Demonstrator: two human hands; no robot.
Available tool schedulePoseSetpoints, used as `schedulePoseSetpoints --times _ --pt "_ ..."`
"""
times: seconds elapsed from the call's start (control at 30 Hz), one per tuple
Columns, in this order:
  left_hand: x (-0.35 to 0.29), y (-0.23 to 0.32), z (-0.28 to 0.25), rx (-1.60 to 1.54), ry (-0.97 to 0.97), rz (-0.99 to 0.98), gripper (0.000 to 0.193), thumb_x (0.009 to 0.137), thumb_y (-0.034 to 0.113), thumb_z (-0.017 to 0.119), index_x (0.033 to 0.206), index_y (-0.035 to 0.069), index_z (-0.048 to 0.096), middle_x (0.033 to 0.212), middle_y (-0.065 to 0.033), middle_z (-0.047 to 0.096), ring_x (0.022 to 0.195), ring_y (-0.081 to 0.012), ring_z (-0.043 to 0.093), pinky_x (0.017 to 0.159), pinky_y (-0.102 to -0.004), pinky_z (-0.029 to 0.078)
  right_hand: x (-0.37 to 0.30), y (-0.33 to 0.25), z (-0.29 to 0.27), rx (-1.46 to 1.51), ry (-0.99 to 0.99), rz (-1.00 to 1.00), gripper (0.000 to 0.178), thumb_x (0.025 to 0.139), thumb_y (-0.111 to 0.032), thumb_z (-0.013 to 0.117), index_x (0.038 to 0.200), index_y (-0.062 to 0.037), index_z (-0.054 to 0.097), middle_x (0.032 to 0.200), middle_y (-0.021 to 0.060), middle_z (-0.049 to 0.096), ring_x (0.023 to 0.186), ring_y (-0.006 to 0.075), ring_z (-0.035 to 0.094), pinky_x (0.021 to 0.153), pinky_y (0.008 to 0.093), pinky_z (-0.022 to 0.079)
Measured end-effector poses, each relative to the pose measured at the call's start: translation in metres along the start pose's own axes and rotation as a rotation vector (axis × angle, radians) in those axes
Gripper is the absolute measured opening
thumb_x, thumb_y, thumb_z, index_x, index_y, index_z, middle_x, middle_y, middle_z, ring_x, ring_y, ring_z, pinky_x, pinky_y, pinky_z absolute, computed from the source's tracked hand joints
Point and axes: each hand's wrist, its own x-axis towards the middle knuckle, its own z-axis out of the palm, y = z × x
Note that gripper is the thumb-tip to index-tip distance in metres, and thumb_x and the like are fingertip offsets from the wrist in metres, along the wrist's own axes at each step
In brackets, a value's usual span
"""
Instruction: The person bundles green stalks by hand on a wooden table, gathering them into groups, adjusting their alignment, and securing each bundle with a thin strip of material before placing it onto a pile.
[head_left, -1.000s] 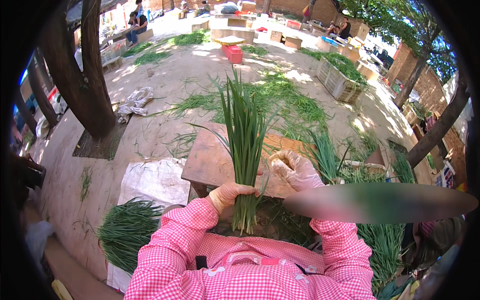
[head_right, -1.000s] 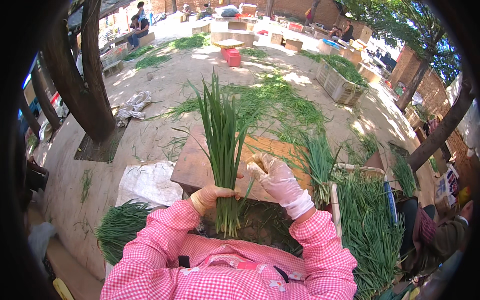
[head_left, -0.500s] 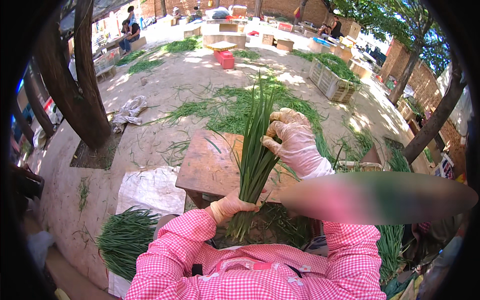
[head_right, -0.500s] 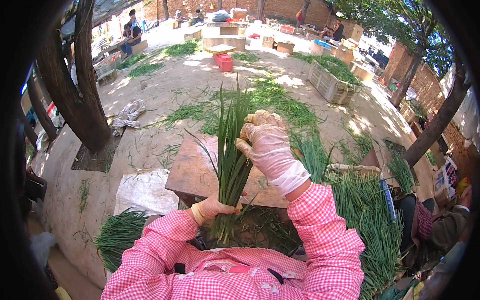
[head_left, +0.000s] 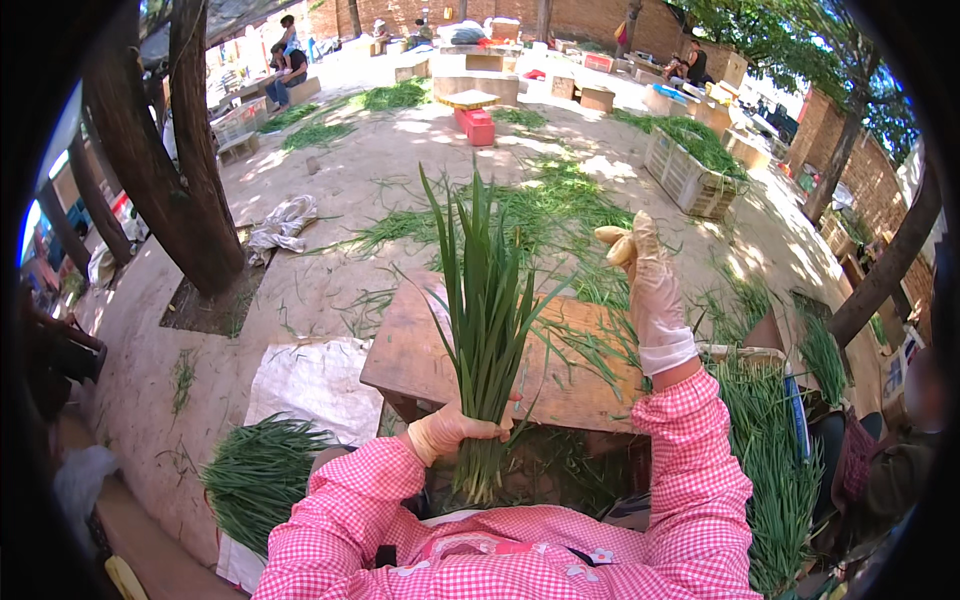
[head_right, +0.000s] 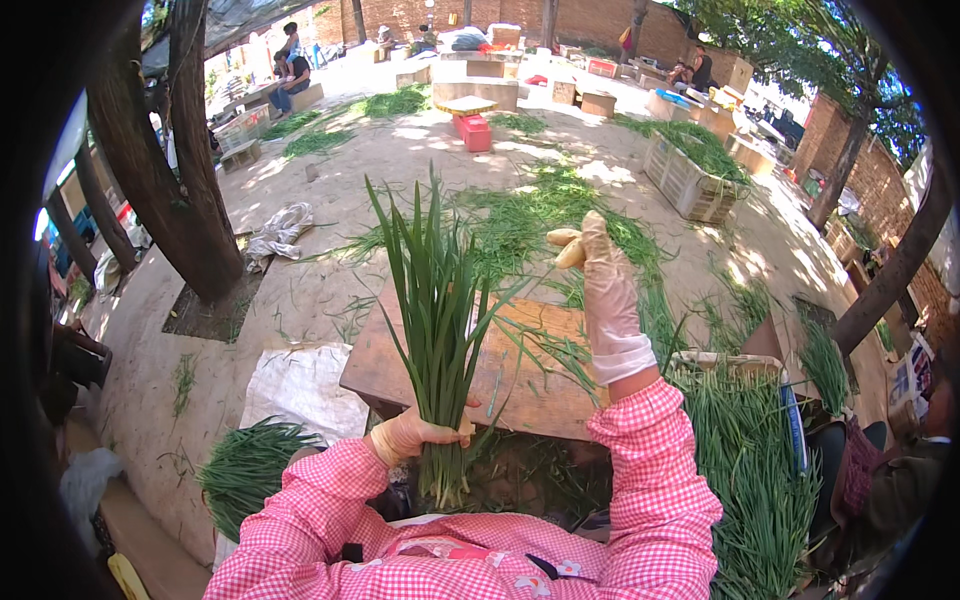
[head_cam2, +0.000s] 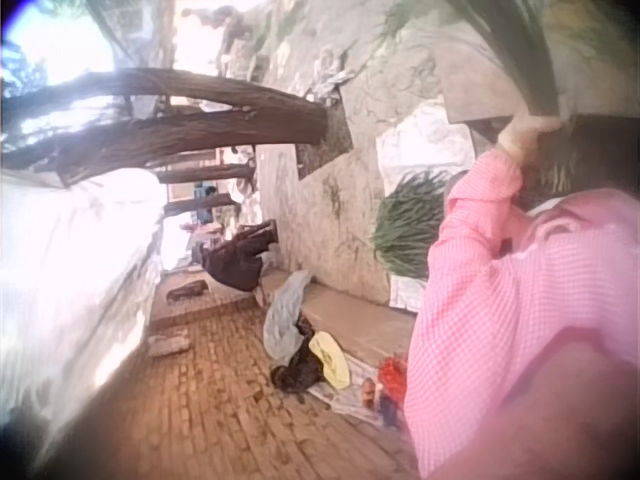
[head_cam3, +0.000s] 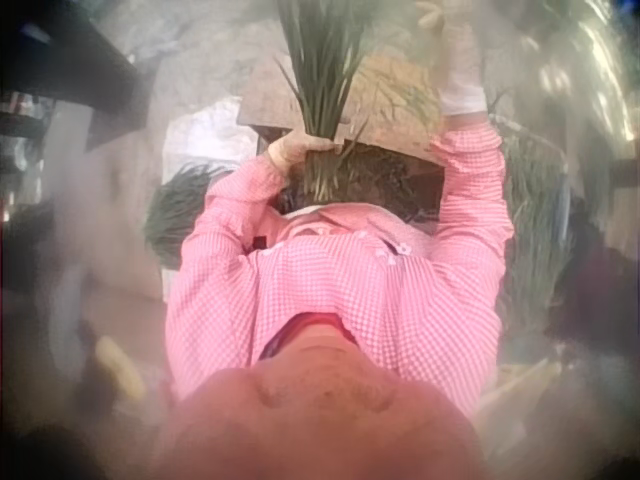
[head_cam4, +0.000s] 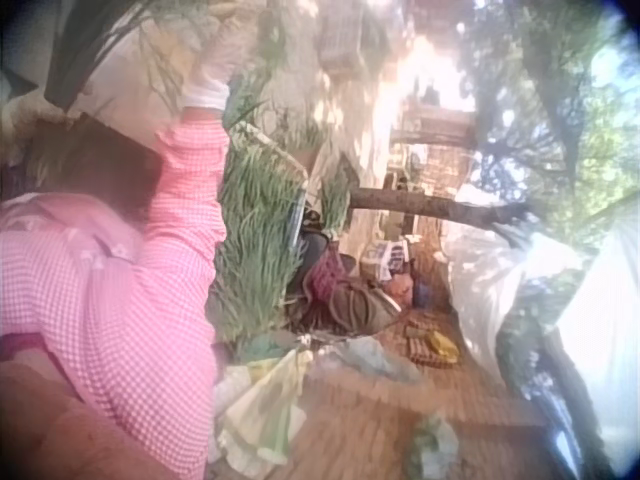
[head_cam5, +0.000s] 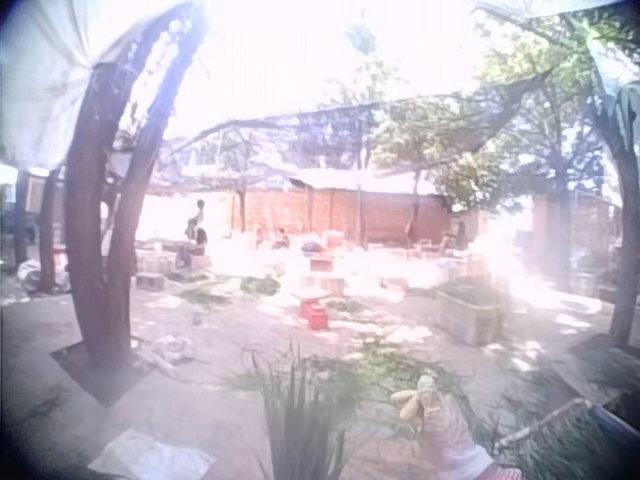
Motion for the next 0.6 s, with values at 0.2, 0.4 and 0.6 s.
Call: schedulePoseSetpoints --times 0.2,0.4,0.6 --pt "-0.008 -0.004 -0.013 0.08 -0.036 -0.045 0.062 0.065 0.008 0.07 0.12 -0.004 0.043 0.078 -0.0091 0.06 0.076 -0.0198 0.057 0.075 -0.0343 0.044 0.008 -0.007 0.027 -0.527 -0.261 -0.141 0.03 0.084 -0.028 0.064 0.097 -0.0015 0.059 0.09 0.0078 0.06 0.086 0.0167 0.055 0.08 0.0307 0.043" --pt "-0.011 -0.007 -0.014 0.103 -0.055 -0.064 0.058 0.068 0.007 0.069 0.119 -0.003 0.044 0.079 -0.0081 0.059 0.075 -0.0192 0.056 0.072 -0.0335 0.045 0.005 0.015 0.048 -0.398 -0.432 0.012 0.026 0.084 -0.022 0.064 0.098 -0.0009 0.059 0.09 0.005 0.062 0.084 0.0137 0.056 0.077 0.0282 0.044" --pt "-0.007 -0.007 -0.008 0.115 -0.034 -0.021 0.057 0.068 0.007 0.069 0.119 -0.003 0.045 0.079 -0.0075 0.059 0.075 -0.018 0.057 0.072 -0.0324 0.045 0.013 0.025 0.036 0.546 0.112 0.241 0.024 0.086 -0.015 0.06 0.108 -0.0076 0.057 0.099 -0.0003 0.061 0.094 0.0105 0.054 0.088 0.0272 0.039"
